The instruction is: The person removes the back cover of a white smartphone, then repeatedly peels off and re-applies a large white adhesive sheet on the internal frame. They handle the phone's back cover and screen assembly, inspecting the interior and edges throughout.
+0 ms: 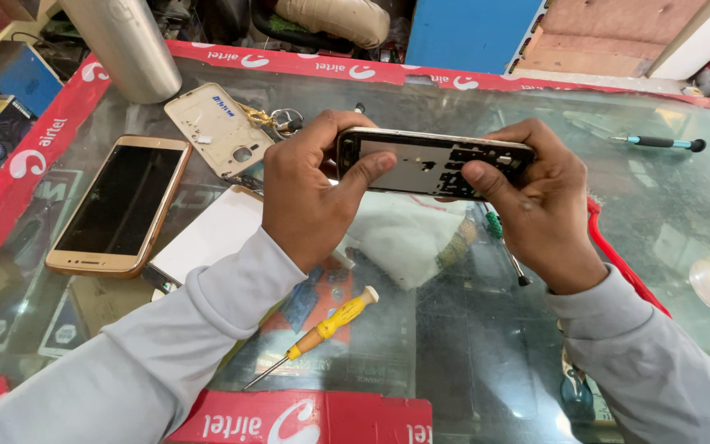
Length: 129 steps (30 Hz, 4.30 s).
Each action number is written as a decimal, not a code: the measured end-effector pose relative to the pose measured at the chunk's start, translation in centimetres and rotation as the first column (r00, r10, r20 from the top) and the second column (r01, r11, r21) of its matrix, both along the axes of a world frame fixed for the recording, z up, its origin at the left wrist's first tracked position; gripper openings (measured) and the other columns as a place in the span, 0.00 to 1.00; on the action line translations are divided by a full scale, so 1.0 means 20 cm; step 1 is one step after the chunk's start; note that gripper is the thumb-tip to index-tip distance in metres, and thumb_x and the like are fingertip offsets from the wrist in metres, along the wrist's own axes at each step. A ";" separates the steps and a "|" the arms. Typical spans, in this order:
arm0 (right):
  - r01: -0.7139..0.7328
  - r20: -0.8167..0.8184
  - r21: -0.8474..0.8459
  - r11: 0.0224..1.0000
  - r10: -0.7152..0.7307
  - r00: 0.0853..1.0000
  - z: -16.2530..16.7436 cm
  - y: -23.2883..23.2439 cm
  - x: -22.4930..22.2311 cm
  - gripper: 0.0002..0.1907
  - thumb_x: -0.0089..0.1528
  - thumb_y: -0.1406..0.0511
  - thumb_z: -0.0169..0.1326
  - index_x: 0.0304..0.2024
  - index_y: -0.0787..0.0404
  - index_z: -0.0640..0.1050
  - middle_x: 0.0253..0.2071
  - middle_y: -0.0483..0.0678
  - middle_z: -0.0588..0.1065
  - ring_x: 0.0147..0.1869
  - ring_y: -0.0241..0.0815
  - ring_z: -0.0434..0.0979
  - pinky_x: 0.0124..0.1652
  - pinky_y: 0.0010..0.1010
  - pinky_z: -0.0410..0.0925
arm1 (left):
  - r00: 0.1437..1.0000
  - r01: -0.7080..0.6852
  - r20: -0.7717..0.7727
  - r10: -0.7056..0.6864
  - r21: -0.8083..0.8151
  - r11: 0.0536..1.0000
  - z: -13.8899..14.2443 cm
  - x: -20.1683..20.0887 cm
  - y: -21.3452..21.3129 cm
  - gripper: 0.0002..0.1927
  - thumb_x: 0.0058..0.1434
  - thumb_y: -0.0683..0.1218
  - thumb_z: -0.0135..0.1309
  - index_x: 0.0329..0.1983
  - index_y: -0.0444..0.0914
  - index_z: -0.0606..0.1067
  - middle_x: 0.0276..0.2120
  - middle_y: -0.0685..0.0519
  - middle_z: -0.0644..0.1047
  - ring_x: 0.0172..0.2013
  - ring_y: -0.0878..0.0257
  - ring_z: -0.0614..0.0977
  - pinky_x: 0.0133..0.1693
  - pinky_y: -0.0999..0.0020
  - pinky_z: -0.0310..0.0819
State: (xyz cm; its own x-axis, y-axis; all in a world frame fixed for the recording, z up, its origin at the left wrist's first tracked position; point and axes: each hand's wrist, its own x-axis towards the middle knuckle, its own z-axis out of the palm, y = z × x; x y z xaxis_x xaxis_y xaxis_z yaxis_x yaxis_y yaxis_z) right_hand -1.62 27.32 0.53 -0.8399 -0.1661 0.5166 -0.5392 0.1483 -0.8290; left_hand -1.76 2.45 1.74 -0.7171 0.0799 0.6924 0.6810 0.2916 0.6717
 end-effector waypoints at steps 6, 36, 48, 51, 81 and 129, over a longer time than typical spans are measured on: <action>-0.013 -0.035 -0.086 0.996 0.010 0.999 -0.05 0.17 -0.03 0.10 0.71 0.72 0.58 0.50 0.70 0.70 0.44 0.52 0.79 0.50 0.39 0.81 0.51 0.35 0.79 | 0.998 -0.031 0.046 0.032 -0.025 0.999 0.00 -0.03 0.20 0.10 0.64 0.42 0.67 0.39 0.35 0.76 0.26 0.54 0.79 0.26 0.70 0.76 0.29 0.73 0.70; -0.099 0.159 -0.230 0.968 0.138 0.978 -0.17 0.39 -0.23 0.12 0.71 0.66 0.51 0.52 0.70 0.73 0.44 0.52 0.79 0.42 0.39 0.83 0.37 0.33 0.82 | 0.992 -0.054 -0.121 0.033 -0.175 0.983 -0.17 -0.27 0.54 0.08 0.63 0.43 0.67 0.41 0.37 0.81 0.32 0.50 0.80 0.31 0.58 0.82 0.33 0.65 0.73; -0.007 0.150 -0.188 0.982 0.036 0.988 -0.24 0.40 -0.28 0.14 0.73 0.64 0.49 0.52 0.71 0.74 0.43 0.53 0.79 0.40 0.41 0.84 0.34 0.34 0.82 | 0.995 -0.070 -0.076 0.063 -0.095 0.993 -0.27 -0.29 0.60 0.06 0.62 0.41 0.65 0.41 0.35 0.82 0.31 0.49 0.81 0.29 0.62 0.83 0.32 0.70 0.75; 0.002 0.165 -0.251 0.968 0.041 0.985 -0.23 0.42 -0.30 0.14 0.72 0.66 0.50 0.55 0.71 0.74 0.43 0.52 0.79 0.40 0.40 0.83 0.34 0.34 0.81 | 0.995 -0.102 -0.029 0.100 -0.069 0.992 -0.26 -0.30 0.61 0.07 0.62 0.42 0.66 0.40 0.35 0.82 0.30 0.49 0.82 0.27 0.61 0.82 0.31 0.69 0.73; -0.076 0.162 -0.202 0.976 0.110 0.981 -0.19 0.28 -0.19 0.15 0.71 0.69 0.56 0.57 0.72 0.77 0.45 0.47 0.81 0.45 0.29 0.78 0.45 0.21 0.72 | 0.949 0.267 0.161 -0.270 0.045 0.963 -0.15 -0.21 0.46 0.25 0.66 0.44 0.61 0.65 0.38 0.71 0.36 0.53 0.82 0.31 0.71 0.80 0.34 0.76 0.77; -0.037 0.033 -0.429 0.903 0.057 0.998 -0.15 0.21 -0.21 0.24 0.60 0.77 0.64 0.53 0.62 0.68 0.46 0.44 0.76 0.48 0.31 0.80 0.51 0.23 0.76 | 0.990 0.142 -0.004 -0.143 -0.114 0.983 -0.24 -0.24 0.48 0.10 0.68 0.40 0.59 0.52 0.36 0.79 0.32 0.47 0.78 0.31 0.56 0.79 0.36 0.64 0.73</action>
